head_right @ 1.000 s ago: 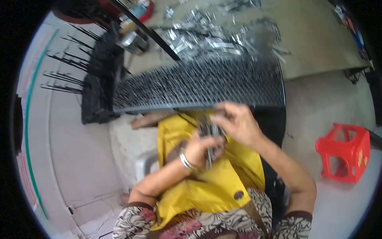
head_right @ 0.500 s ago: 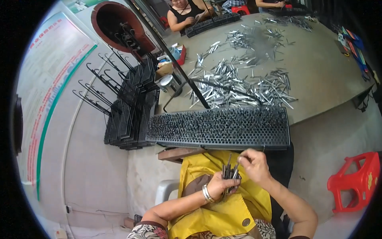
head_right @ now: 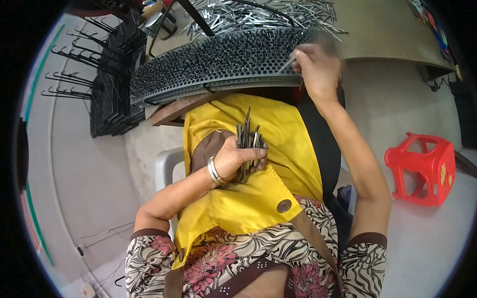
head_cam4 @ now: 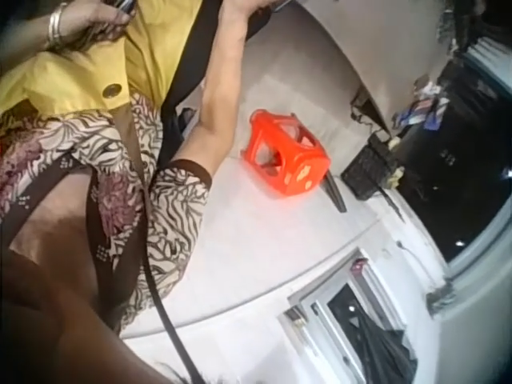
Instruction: Picking up thin metal pins and inserting them individually into a grid-like assembly tray.
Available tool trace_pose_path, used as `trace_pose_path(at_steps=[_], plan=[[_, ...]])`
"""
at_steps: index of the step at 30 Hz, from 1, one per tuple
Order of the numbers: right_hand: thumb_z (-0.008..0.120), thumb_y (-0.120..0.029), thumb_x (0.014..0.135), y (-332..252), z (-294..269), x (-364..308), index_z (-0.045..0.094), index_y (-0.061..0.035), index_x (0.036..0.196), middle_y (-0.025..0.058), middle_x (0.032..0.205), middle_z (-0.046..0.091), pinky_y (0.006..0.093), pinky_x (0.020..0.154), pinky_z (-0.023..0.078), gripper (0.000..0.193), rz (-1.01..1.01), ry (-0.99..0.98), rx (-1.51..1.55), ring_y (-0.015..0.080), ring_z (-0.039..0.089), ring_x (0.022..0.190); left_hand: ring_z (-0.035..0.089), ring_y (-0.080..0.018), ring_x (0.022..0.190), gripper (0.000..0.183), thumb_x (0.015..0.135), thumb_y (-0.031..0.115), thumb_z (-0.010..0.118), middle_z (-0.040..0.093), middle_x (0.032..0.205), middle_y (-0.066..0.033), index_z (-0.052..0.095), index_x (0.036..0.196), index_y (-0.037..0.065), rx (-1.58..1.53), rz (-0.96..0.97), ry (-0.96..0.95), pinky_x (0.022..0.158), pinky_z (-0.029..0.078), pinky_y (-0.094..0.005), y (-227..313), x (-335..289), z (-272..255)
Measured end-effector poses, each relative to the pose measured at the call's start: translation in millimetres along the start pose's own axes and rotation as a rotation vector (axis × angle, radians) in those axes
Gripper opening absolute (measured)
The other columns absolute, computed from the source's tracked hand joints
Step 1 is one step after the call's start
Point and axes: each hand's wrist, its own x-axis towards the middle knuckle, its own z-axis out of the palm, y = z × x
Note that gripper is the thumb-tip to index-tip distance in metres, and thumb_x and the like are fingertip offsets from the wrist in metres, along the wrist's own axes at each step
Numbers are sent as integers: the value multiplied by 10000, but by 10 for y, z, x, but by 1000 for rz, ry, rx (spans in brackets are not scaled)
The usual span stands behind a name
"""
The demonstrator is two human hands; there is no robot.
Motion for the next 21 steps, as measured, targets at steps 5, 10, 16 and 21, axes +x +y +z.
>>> trace_pose_path(at_steps=[5, 10, 16, 21], plan=[[577, -30, 793, 24, 148, 15, 583, 26, 864, 36, 747, 608, 187, 585, 466, 91, -117, 1, 5, 69, 565, 633, 550, -126, 587, 104, 748, 0, 601, 592, 686, -75, 562, 842, -15, 94, 7, -39, 549, 430, -222, -78, -59, -34], [586, -11, 775, 56, 269, 25, 590, 30, 844, 31, 739, 609, 185, 581, 448, 80, -485, -30, -237, 62, 560, 629, 547, -104, 594, 124, 741, 3, 616, 602, 709, -62, 571, 853, -20, 126, -8, -41, 553, 433, -217, -64, -71, -40], [587, 42, 685, 128, 326, 120, 590, 12, 773, 121, 736, 574, 303, 608, 459, 93, -965, -174, -573, 269, 554, 677, 554, -119, 557, 123, 704, -25, 640, 599, 669, -63, 578, 809, -13, 43, -1, 73, 521, 441, -225, -46, -74, -43], [602, 18, 682, 197, 292, 13, 591, 11, 773, 125, 755, 576, 319, 604, 450, 92, -980, -251, -833, 261, 547, 674, 564, -136, 502, 94, 681, -31, 652, 589, 619, -69, 577, 734, -12, -31, 47, 184, 446, 436, -229, 46, -37, -31]])
